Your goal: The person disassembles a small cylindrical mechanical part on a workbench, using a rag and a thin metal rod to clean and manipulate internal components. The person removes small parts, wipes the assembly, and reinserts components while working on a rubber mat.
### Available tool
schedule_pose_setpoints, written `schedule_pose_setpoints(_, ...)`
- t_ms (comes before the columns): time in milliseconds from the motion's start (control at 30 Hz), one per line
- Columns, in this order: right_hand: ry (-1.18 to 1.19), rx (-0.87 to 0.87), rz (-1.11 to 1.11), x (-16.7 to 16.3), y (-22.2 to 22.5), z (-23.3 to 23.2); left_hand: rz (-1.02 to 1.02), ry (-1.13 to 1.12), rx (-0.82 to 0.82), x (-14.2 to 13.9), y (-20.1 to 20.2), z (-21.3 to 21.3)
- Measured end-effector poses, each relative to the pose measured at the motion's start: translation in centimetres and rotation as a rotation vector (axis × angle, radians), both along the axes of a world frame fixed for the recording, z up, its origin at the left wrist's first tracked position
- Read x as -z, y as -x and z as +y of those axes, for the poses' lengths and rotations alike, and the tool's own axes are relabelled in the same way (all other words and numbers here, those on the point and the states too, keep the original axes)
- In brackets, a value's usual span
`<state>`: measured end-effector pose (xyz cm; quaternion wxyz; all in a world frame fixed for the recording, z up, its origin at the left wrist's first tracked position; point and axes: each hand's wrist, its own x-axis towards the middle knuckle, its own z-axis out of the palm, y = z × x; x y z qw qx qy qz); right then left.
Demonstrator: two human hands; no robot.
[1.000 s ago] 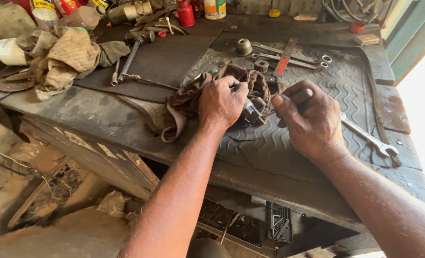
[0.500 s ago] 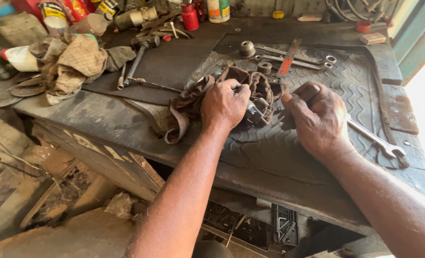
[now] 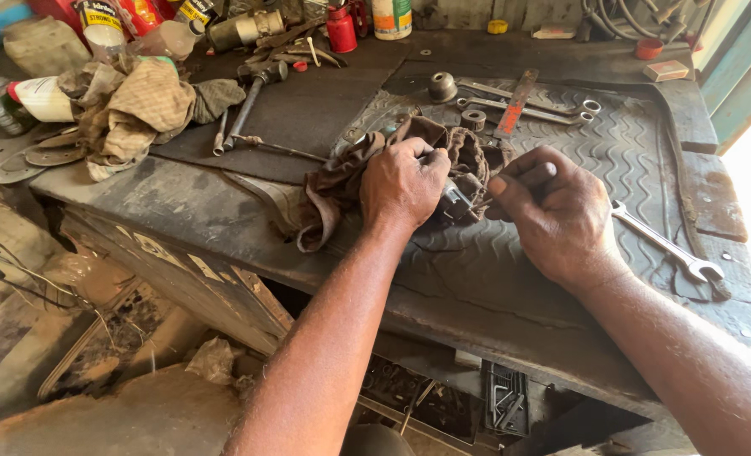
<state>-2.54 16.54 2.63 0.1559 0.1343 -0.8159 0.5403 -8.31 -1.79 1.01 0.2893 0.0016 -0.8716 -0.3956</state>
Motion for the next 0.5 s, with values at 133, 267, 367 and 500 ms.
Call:
schedule_pose_setpoints(133,-0.093,0.019,0.038,-0.23,-0.38,-0.13,-0.039,0.019,-0.044,-0.33,-0.26,0.14)
schedule_pose_setpoints(267,-0.068,0.007,0.007,0.04,-0.52,0.11,-0.076,0.045,-0.075,-0.46,-0.27,0.26)
schedule_pose_setpoints(367,0.017,-0.033,0.043,0.43,-0.38,0.31,-0.052,0.049,-0.078,-0.44,-0.27,0.23)
schedule_pose_setpoints(500,0.152,-0.061,0.055,0.64,0.11,0.4,-0.066,0.044,-0.087,-0.43,-0.24,0.38)
